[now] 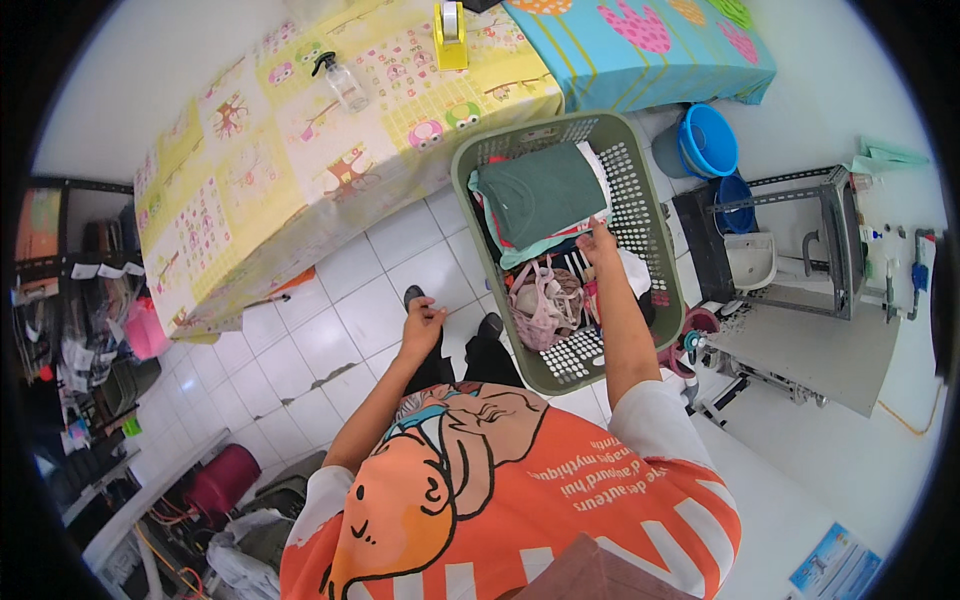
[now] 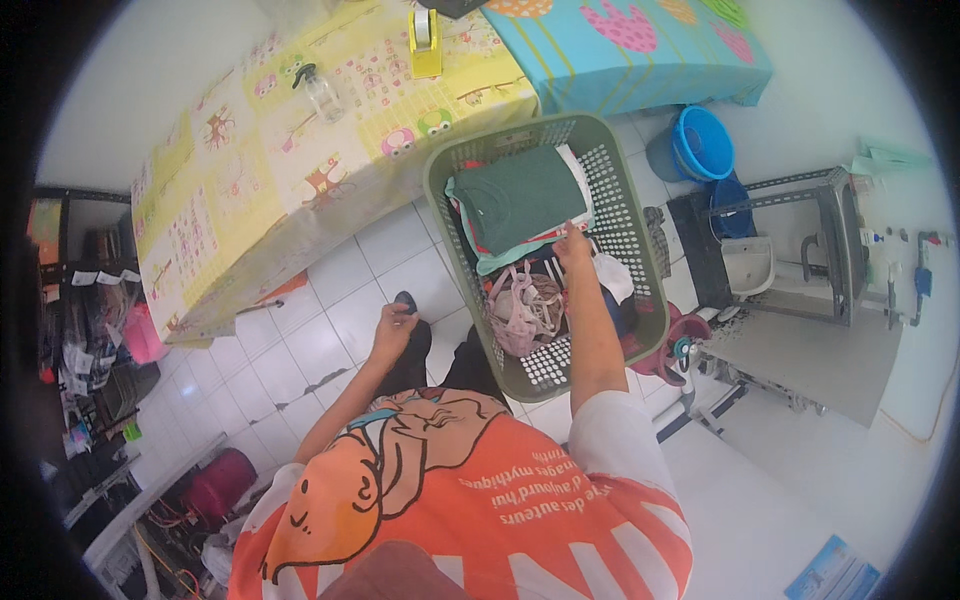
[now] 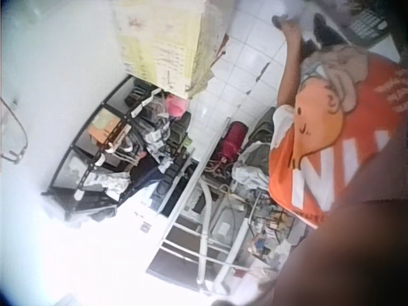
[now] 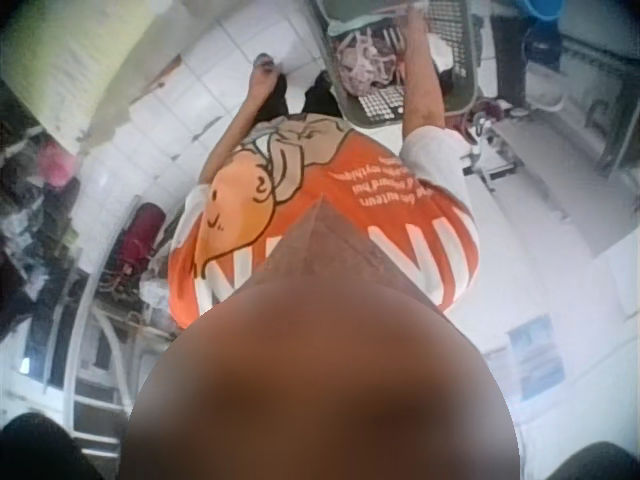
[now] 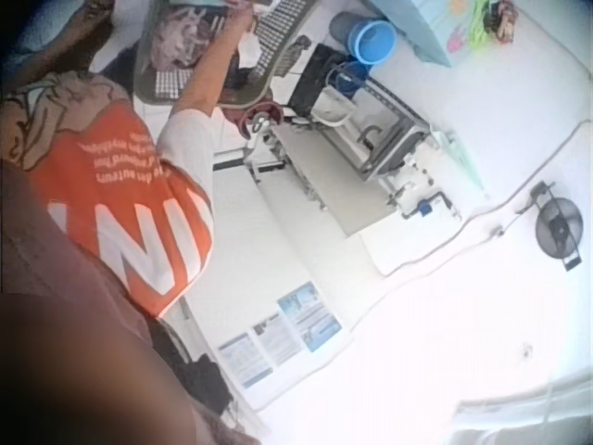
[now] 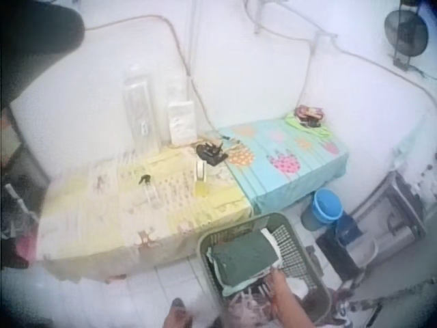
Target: The person places folded clothes into a clear plastic bag, seals it, and secures it with tape. They then move the packaged bundle to a shelf and retrieve a basket of additional clothes.
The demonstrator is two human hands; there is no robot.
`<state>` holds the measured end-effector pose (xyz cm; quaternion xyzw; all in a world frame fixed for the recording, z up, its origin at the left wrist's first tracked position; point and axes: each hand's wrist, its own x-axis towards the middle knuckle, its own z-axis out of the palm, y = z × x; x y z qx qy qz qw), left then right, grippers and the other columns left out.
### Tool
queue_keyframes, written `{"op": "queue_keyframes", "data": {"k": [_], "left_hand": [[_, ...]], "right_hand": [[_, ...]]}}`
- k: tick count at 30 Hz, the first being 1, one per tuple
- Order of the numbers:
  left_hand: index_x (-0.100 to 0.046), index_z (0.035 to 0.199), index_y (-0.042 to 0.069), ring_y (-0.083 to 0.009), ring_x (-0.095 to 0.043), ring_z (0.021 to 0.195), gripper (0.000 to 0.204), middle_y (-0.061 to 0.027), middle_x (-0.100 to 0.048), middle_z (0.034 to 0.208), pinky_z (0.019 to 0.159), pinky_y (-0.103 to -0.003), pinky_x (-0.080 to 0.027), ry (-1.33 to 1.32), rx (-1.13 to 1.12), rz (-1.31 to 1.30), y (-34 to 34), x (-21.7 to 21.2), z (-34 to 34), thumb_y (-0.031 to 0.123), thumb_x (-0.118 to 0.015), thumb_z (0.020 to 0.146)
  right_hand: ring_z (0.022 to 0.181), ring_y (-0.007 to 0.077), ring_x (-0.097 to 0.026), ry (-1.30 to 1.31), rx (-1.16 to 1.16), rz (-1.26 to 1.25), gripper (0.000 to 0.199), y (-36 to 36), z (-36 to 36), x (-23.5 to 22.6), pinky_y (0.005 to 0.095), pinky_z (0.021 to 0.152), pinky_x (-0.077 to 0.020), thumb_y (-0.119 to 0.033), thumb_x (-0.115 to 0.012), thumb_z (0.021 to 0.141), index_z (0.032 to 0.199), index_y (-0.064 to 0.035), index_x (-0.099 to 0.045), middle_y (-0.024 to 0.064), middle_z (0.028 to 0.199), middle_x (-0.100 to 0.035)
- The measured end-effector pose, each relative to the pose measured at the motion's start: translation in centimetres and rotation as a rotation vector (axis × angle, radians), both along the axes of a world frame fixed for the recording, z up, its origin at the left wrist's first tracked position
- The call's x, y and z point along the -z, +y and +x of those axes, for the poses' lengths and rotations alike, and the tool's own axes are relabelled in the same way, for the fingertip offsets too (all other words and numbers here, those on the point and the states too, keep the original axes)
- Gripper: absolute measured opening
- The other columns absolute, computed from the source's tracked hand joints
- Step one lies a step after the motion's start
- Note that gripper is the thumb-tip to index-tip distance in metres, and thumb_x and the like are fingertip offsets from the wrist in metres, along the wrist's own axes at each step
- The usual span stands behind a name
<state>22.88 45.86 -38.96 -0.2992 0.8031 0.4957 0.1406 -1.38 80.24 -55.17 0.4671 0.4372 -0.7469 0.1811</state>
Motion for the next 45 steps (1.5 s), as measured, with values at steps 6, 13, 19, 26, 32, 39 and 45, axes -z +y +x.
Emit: {"op": "queue_keyframes", "data": {"k": [6, 13, 19, 26, 32, 39, 45], "left_hand": [[-0.056, 0.118, 0.007, -0.0177, -0.064, 0.085, 0.033, -0.0105, -0.067, 0.1, 0.072, -0.031, -0.05, -0.1, -0.011, 0.025, -10.2, -4.7, 0.1, 0.024, -0.065, 0.092], [-0.058, 0.117, 0.007, -0.0167, -0.064, 0.087, 0.031, -0.0095, -0.068, 0.102, 0.074, -0.03, -0.049, -0.112, -0.17, 0.0, -17.7, -8.1, 1.3, 0.025, -0.064, 0.093], [-0.058, 0.115, 0.007, -0.0159, -0.064, 0.085, 0.03, -0.0097, -0.069, 0.101, 0.07, -0.03, -0.049, -0.196, -0.284, 0.039, -19.5, -8.3, 1.5, 0.028, -0.065, 0.094], [-0.058, 0.116, 0.008, -0.016, -0.064, 0.087, 0.034, -0.0091, -0.069, 0.103, 0.073, -0.03, -0.05, -0.155, -0.162, 0.103, -17.3, -9.3, -3.8, 0.031, -0.066, 0.093], [-0.055, 0.125, 0.008, -0.021, -0.064, 0.1, 0.039, -0.0104, -0.067, 0.112, 0.086, -0.034, -0.051, -0.155, -0.008, 0.166, -13.5, -12.1, -10.2, 0.033, -0.063, 0.095], [-0.043, 0.137, 0.005, -0.0227, -0.057, 0.116, 0.056, -0.015, -0.059, 0.126, 0.099, -0.036, -0.047, -0.179, -0.042, 0.589, -8.3, -14.1, -14.5, 0.039, -0.062, 0.096], [-0.024, 0.151, 0.002, -0.0329, -0.035, 0.141, 0.105, -0.0218, -0.038, 0.149, 0.115, -0.045, -0.03, -0.187, -0.154, 1.145, -7.3, -13.8, -17.5, 0.074, -0.057, 0.082]], "right_hand": [[0.117, 0.0347, -0.045, -0.051, 0.117, -0.12, 0.07, -5.0, 0.6, -0.2, 0.0521, 0.102, -0.0412, -0.04, -0.074, 0.086, 0.14, -0.0134, -0.039, 0.0207, 0.128, -0.042], [0.113, 0.0283, -0.048, -0.155, 0.244, -0.17, 0.062, -7.0, 0.5, 0.7, 0.0512, 0.102, -0.0381, -0.045, -0.079, 0.08, 0.127, -0.0149, -0.051, 0.0104, 0.125, -0.049], [0.115, 0.0314, -0.055, 0.064, 0.38, -0.219, 0.07, -6.0, 0.4, -1.7, 0.0486, 0.098, -0.0444, -0.044, -0.083, 0.075, 0.13, -0.0122, -0.053, 0.011, 0.124, -0.059], [0.117, 0.0317, -0.058, 0.256, 0.334, -0.425, 0.053, -5.9, -2.1, -4.5, 0.0532, 0.102, -0.0448, -0.022, -0.078, 0.083, 0.129, -0.0101, -0.055, 0.01, 0.127, -0.062], [0.11, 0.0283, -0.063, 0.251, 0.376, -0.164, 0.044, -6.6, -3.1, -6.6, 0.0432, 0.098, -0.0503, -0.002, -0.072, 0.084, 0.125, -0.005, -0.058, 0.0101, 0.122, -0.065], [0.088, 0.0233, -0.068, 0.32, 0.432, 0.08, 0.043, -10.2, -0.9, -22.6, 0.0357, 0.064, -0.056, -0.005, -0.075, 0.081, 0.12, -0.0022, -0.056, 0.0102, 0.111, -0.066], [0.107, 0.0245, -0.064, 0.436, 0.264, -0.267, 0.047, -18.2, 1.1, -35.1, 0.0391, 0.092, -0.054, -0.009, -0.07, 0.087, 0.13, 0.0006, -0.051, 0.0107, 0.119, -0.064]]}}
